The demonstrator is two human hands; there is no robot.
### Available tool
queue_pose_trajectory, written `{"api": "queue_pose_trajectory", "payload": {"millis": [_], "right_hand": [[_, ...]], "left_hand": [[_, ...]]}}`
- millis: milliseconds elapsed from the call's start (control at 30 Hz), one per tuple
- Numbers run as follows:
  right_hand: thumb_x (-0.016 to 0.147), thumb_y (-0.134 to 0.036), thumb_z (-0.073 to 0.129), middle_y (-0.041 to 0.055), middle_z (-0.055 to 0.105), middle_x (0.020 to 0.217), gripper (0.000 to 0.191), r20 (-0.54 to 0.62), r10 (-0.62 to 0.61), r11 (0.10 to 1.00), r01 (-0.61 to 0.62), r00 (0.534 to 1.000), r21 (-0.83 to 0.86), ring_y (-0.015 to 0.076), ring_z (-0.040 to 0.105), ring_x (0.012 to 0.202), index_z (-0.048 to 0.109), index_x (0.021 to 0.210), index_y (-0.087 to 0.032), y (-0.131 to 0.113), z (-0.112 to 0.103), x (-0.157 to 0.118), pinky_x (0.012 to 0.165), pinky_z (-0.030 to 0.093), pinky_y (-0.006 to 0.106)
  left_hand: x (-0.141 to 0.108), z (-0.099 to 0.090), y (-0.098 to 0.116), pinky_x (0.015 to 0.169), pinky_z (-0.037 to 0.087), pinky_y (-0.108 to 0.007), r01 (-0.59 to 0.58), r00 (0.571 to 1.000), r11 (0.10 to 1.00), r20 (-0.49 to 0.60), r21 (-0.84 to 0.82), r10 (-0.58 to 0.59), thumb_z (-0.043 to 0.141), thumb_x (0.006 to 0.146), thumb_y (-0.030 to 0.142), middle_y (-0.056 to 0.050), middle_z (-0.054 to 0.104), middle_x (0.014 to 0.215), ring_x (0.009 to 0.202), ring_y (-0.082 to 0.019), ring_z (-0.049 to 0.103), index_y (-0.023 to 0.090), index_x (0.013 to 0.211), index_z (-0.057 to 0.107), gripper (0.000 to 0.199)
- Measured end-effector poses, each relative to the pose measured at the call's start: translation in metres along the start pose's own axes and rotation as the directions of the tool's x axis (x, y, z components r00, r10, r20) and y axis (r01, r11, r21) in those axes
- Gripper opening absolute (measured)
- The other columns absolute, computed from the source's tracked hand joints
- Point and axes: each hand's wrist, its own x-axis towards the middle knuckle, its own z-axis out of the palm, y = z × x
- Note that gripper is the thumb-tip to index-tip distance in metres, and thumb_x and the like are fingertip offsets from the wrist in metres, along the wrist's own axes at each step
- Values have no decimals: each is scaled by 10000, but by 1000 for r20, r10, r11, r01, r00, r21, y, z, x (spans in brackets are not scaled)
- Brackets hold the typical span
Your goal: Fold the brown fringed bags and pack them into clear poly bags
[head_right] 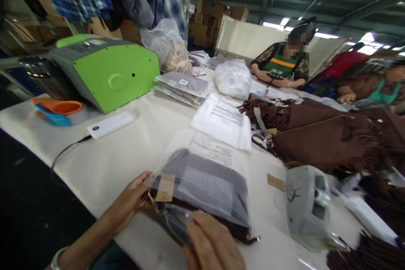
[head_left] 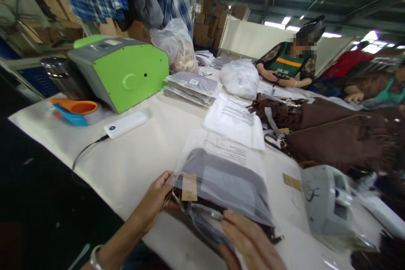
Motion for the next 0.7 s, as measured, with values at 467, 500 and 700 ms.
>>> {"api": "queue_pose_trajectory", "payload": {"millis": [467, 500, 700], "right_hand": [[820, 17, 409, 108, 605, 1301, 527, 146, -9, 1000, 6, 989, 22, 231, 536, 1242, 552, 1291, -171, -36, 69, 32, 1028, 497, 441], [783, 33, 415, 117, 597, 1313, 562, 162, -12, 1000, 13, 987, -5, 242, 527, 1251, 546, 1298, -151, -34, 72, 36, 1035, 489, 450], [890, -82, 503, 77, 679, 1158, 300, 169, -80, 993, 94, 982, -75, 245, 607, 1069, 643, 1134, -186, -35, 79, 61, 939, 513, 417]], "left_hand": [[9, -16, -13, 511, 503, -282, -147, 989, 966, 45, 213, 140, 580, 739, 632, 46, 567, 664, 569, -159, 571, 205, 859, 510, 449], [11, -16, -14, 519, 491, -281, -181, 983, 943, 48, 280, 175, 547, 761, 627, 44, 562, 665, 573, -160, 564, 204, 852, 516, 434], [18, -21, -11, 660, 414, -298, -397, 877, 607, 89, 688, 473, 367, 876, 528, 11, 559, 677, 683, -184, 536, 203, 734, 527, 390]]}}
